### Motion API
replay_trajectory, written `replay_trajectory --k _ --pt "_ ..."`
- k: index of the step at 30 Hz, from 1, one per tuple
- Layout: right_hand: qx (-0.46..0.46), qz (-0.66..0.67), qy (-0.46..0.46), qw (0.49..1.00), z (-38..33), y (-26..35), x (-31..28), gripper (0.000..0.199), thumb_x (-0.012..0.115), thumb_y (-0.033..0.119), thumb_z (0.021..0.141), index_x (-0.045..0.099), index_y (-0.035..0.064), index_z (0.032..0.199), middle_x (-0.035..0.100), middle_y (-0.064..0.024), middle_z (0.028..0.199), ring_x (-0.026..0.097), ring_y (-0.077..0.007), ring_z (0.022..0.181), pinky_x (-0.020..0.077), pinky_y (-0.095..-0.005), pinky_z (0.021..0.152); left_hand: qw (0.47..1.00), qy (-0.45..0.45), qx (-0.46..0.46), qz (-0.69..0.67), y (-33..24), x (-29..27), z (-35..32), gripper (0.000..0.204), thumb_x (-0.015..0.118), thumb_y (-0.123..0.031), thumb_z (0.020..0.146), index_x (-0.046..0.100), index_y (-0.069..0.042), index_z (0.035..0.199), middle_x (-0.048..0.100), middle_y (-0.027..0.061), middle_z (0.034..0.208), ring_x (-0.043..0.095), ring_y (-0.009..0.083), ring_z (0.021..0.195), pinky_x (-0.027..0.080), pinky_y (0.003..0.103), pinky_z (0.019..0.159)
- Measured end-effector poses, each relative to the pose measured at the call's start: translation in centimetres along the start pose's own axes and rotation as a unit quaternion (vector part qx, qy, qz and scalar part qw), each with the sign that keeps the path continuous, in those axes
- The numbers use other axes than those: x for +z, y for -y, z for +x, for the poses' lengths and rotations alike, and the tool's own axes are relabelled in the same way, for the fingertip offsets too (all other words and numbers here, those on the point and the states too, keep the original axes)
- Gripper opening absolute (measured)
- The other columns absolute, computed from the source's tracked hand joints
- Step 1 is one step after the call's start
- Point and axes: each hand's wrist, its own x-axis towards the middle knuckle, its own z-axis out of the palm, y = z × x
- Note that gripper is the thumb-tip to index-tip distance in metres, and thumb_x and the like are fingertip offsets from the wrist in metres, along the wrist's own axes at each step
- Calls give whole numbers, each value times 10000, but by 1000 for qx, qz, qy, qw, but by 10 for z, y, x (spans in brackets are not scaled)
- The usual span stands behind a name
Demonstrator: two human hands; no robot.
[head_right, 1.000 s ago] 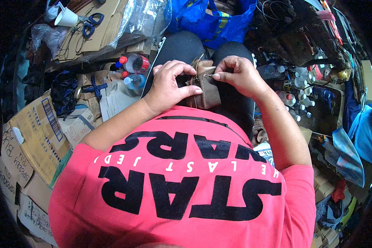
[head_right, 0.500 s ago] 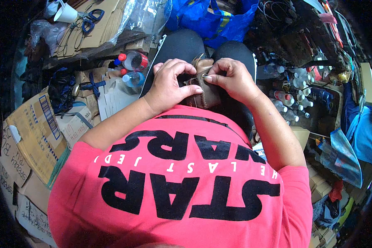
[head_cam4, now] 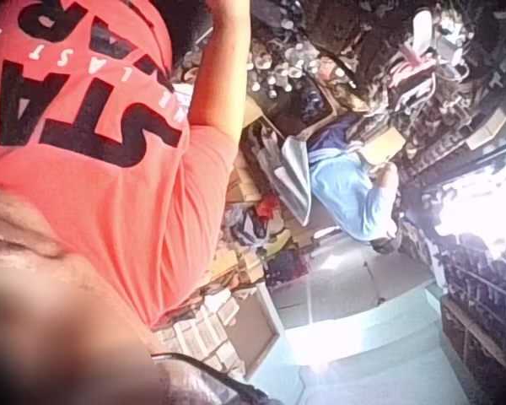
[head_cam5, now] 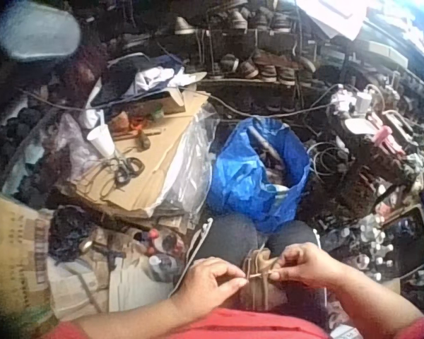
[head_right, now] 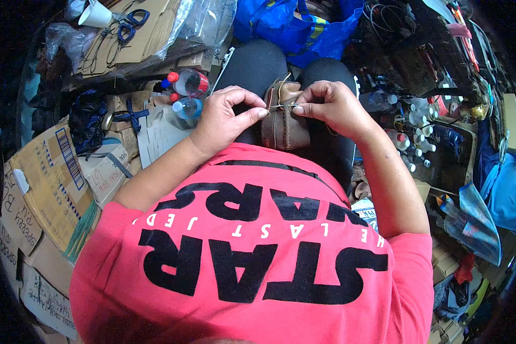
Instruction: Sewing a leather shoe upper by hand using a needle and thread in a manufacturing environment.
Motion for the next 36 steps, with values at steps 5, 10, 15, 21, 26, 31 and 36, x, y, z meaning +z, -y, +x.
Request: replay_trajectory --k 5,10,15,21,26,31,36 --pt "-36 8 9 999 -4 -7 -11 134 741 112 810 681 7 867 671 -21 833 583 -72 768 479 -239 709 998 -14 44 53 1 5 3 98 749 -125 723 697 -54 767 648 80 721 617 206 720 458 324 659" --pt "-93 -124 -75 985 -9 -2 -14 118 736 80 793 681 10 870 655 -42 801 591 -113 756 477 -277 701 995 -20 54 87 -2 6 4 96 743 -136 718 691 -59 742 646 76 707 608 230 688 453 339 627" --pt "-167 -188 -95 963 -8 -10 -8 105 742 74 757 657 23 788 610 -80 753 589 -206 712 452 -323 653 989 -4 62 136 -4 9 0 95 726 -167 733 660 -99 737 613 32 728 576 211 766 384 362 760" --pt "-214 -212 -108 947 -2 -16 6 153 741 82 743 613 1 730 608 -124 714 608 -269 687 440 -355 625 982 3 61 180 -6 15 -5 96 686 -173 765 613 -114 781 585 21 792 547 211 865 311 387 830" --pt "-222 -186 -108 951 0 -15 13 166 748 103 737 616 4 725 611 -125 696 613 -277 674 440 -364 619 979 -6 61 195 -6 20 -5 97 657 -160 788 582 -106 819 576 29 812 542 224 874 302 393 819" --pt "-189 -126 -111 967 4 -16 13 167 750 114 747 628 0 737 619 -109 712 602 -231 653 449 -343 628 981 -9 59 186 -7 22 -3 103 633 -152 809 558 -100 856 573 35 833 540 235 886 302 397 816" --pt "-168 -146 -100 970 4 2 10 156 752 99 744 636 -5 755 619 -105 727 597 -200 685 454 -333 638 983 -2 73 166 -7 23 3 100 625 -149 810 551 -98 853 571 45 849 540 243 906 305 403 809"
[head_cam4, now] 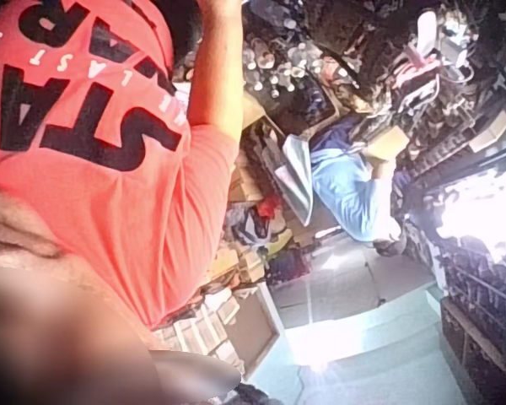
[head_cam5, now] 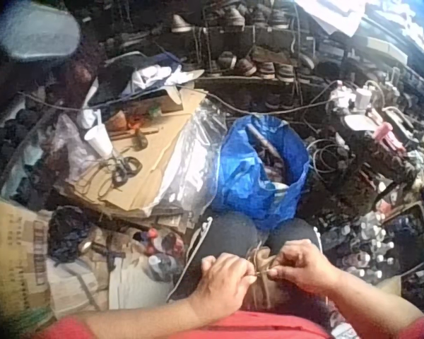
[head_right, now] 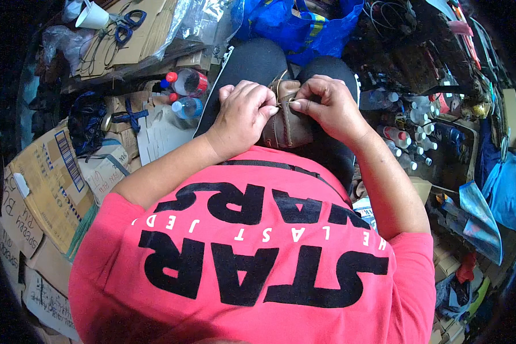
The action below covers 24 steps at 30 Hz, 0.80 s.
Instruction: Sewing a leather shoe upper by hand using a needle and thread in a manufacturing environment.
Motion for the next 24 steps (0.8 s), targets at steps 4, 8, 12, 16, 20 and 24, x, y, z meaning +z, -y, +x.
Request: replay_trajectory --k 4,8,12,16,20,24 --pt "-17 3 44 999 5 0 -6 150 745 78 750 615 3 750 575 -62 714 552 -171 697 431 -308 648 1000 16 9 1 -1 0 5 106 627 -152 808 549 -97 854 566 49 843 538 248 910 307 406 815" --pt "23 -9 102 994 11 3 -14 154 760 79 739 622 10 750 586 -51 710 557 -162 709 433 -304 659 993 90 67 43 -2 -16 18 94 627 -162 816 563 -99 843 579 57 829 557 256 879 338 415 787" --pt "88 70 160 981 18 -1 -18 166 761 80 746 606 27 718 562 -16 691 529 -138 712 409 -283 661 974 175 115 87 -3 -28 36 61 611 -172 830 584 -118 837 591 51 828 581 254 853 359 415 759" --pt "94 135 169 972 17 -1 -19 196 758 88 753 581 31 692 513 -1 674 488 -126 704 379 -272 652 963 195 157 103 -1 -31 42 29 593 -159 822 582 -146 845 571 34 816 582 237 849 336 394 745" --pt "65 52 146 986 12 -15 -41 196 731 107 792 579 30 695 508 -7 714 487 -117 732 381 -280 673 959 183 187 106 11 -39 35 27 589 -142 821 577 -149 844 552 27 796 574 226 836 322 383 725" --pt "93 59 140 984 1 -5 -39 120 673 138 818 610 45 776 545 -35 739 550 -183 762 397 -318 786 974 160 131 93 6 -43 20 68 596 -108 816 570 -126 876 560 36 807 577 236 847 343 386 742"
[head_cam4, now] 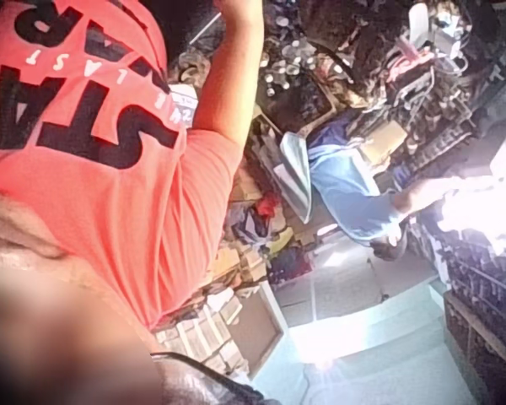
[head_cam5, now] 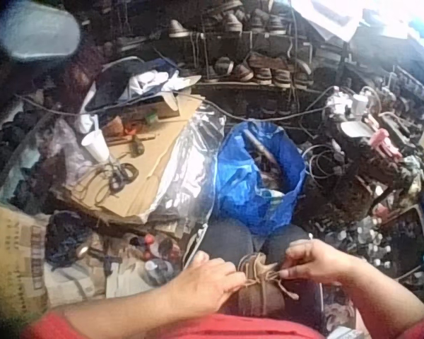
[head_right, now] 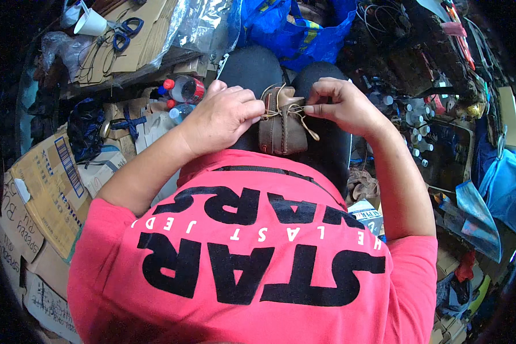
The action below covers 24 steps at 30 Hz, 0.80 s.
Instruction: Sewing a leather shoe upper by hand using a needle and thread in a manufacturing environment.
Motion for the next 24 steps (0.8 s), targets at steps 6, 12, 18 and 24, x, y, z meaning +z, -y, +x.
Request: replay_trajectory --k 6,12,18,24 --pt "-154 -390 20 908 2 38 19 91 570 108 800 618 70 867 656 -112 826 631 -296 848 408 -412 847 998 40 -38 27 -20 2 11 128 542 -87 814 532 -71 941 627 81 844 618 272 855 380 420 750" --pt "-110 -516 67 847 4 30 31 110 541 106 800 596 97 895 651 -90 784 640 -280 841 416 -396 838 992 105 -8 69 -19 13 16 141 510 -76 798 553 -91 932 646 82 768 642 260 812 380 420 769" --pt "-168 -409 27 896 -7 9 21 56 552 166 835 580 135 872 629 -67 745 623 -272 804 409 -392 832 994 99 38 37 -9 7 8 148 524 -102 797 567 -127 936 631 31 760 621 224 834 374 407 786" --pt "-151 -369 10 917 -13 7 13 50 583 140 835 596 120 880 627 -70 778 614 -275 831 398 -412 892 996 64 41 48 -11 6 4 123 522 -97 815 562 -123 928 610 44 771 606 230 836 376 392 795"
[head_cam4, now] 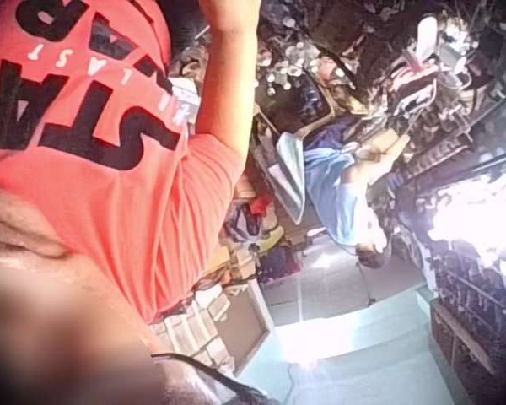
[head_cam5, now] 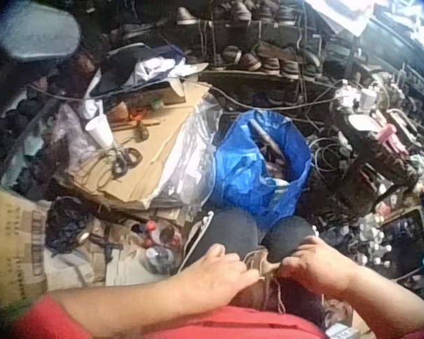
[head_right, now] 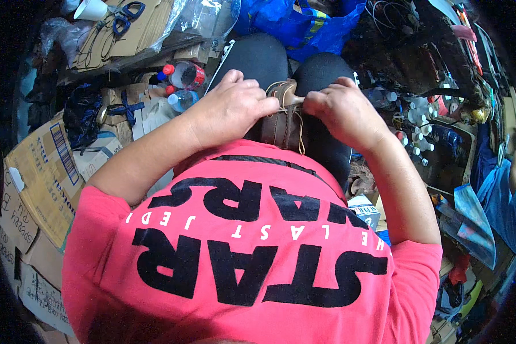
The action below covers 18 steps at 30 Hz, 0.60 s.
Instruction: Sewing a leather shoe upper by hand using a needle and thread in a manufacturing environment.
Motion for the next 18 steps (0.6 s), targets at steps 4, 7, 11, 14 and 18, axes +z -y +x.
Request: replay_trajectory --k 4,7,11,14,18 --pt "36 23 -118 992 -3 -5 -14 121 645 98 791 637 82 911 618 -89 810 599 -284 847 406 -395 872 998 -23 -40 -30 -4 -2 4 97 518 -98 835 551 -88 926 616 75 799 605 250 845 385 387 783" --pt "44 -28 -61 997 -5 -8 -22 151 647 124 798 648 90 944 621 -88 862 598 -295 912 412 -412 886 998 -20 -57 -10 -11 -1 7 97 519 -99 837 545 -67 924 623 90 811 605 260 855 391 393 775" --pt "-5 -26 3 1000 3 -2 -18 75 621 135 806 633 83 859 622 -75 818 605 -278 875 427 -404 824 998 -23 -57 -10 -13 -3 6 104 514 -98 838 545 -62 930 629 95 810 609 263 852 397 398 767" --pt "-21 -23 10 999 9 3 -10 73 591 139 818 592 77 856 628 -81 815 612 -280 862 424 -409 803 998 -17 -62 -11 -12 -1 7 103 505 -102 839 543 -59 924 633 92 797 616 266 828 402 400 758" --pt "-19 -50 33 998 18 13 1 82 560 139 827 540 73 872 628 -98 788 622 -291 841 422 -409 787 998 0 -64 23 -19 3 18 96 501 -122 839 539 -70 910 637 84 768 631 275 794 415 408 733"
